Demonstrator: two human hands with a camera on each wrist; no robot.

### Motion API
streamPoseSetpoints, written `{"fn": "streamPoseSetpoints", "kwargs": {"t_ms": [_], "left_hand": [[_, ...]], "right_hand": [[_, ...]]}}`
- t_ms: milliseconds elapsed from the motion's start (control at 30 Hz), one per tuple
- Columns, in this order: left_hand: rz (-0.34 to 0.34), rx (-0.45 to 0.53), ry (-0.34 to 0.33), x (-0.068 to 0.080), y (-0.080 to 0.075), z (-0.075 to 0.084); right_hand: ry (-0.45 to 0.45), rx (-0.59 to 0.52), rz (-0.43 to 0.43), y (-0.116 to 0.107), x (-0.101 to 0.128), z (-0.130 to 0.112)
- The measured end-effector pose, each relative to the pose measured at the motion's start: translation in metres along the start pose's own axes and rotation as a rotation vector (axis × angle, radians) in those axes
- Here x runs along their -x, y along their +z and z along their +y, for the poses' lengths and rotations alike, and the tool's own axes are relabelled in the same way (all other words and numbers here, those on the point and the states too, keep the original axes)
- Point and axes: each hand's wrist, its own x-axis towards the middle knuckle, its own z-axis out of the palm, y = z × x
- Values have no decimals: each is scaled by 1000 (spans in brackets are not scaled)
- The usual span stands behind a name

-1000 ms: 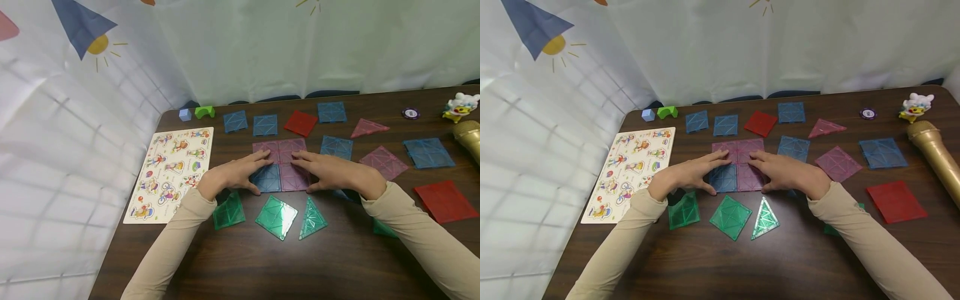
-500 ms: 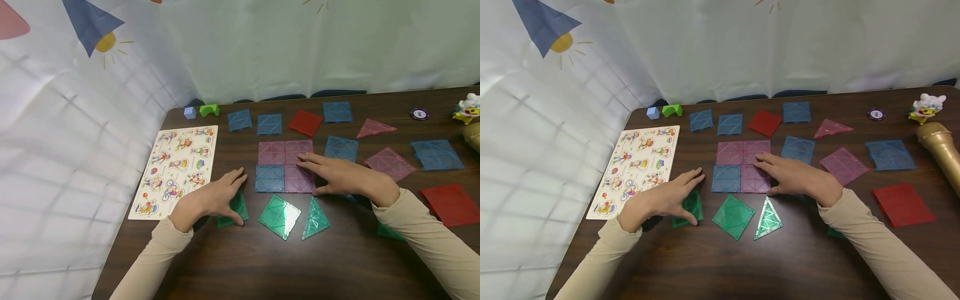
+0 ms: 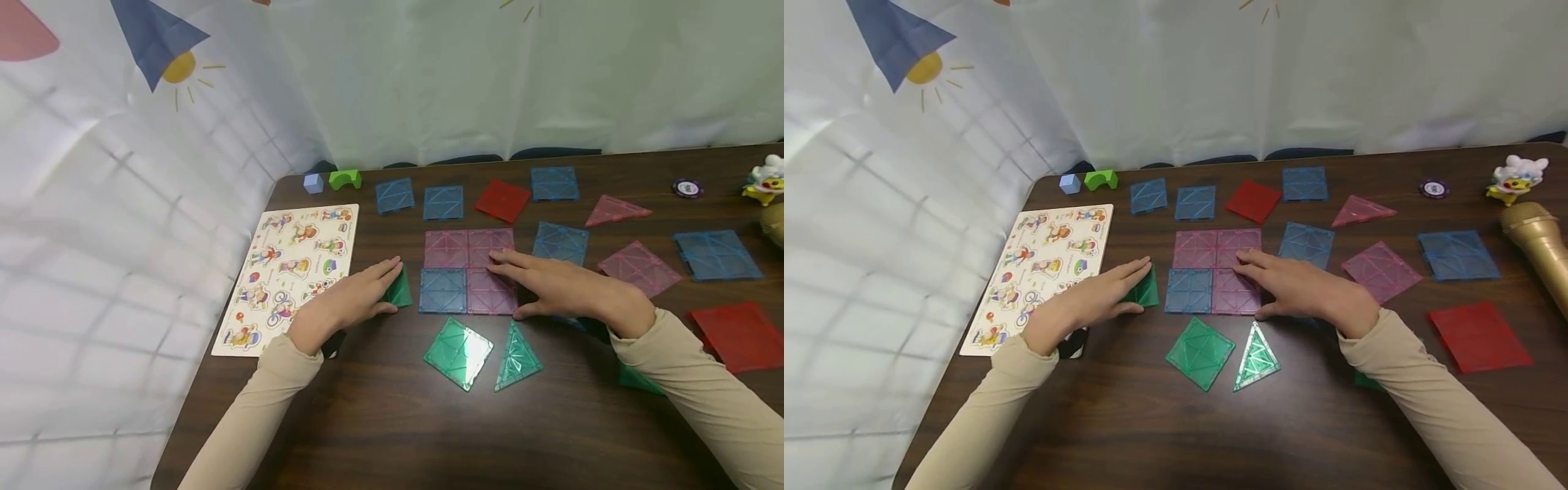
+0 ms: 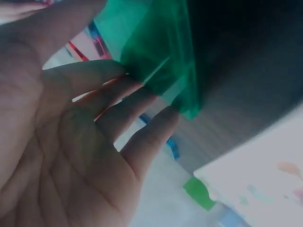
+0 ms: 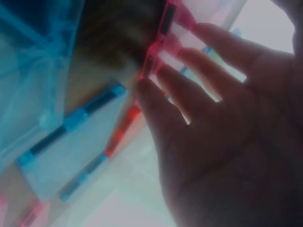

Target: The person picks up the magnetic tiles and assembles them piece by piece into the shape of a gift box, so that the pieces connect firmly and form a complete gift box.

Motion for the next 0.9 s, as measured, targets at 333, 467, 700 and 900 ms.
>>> {"fn": "streamPoseSetpoints", "kwargs": {"t_ms": [333,467,700,900], "left_hand": [[-82,150,68,-49,-25,-19],[-86,188,82,-57,-28,-23],[-56,126,46,-63,-26,-21],[-39,56,66,-59,-21,-10]], "right_hand": [[-7,13,4,0,1,0],[-2,13,-3,-1,0,1],[2,-22,-11,-1,1,3],[18,-38,0,-1,2,5]]}}
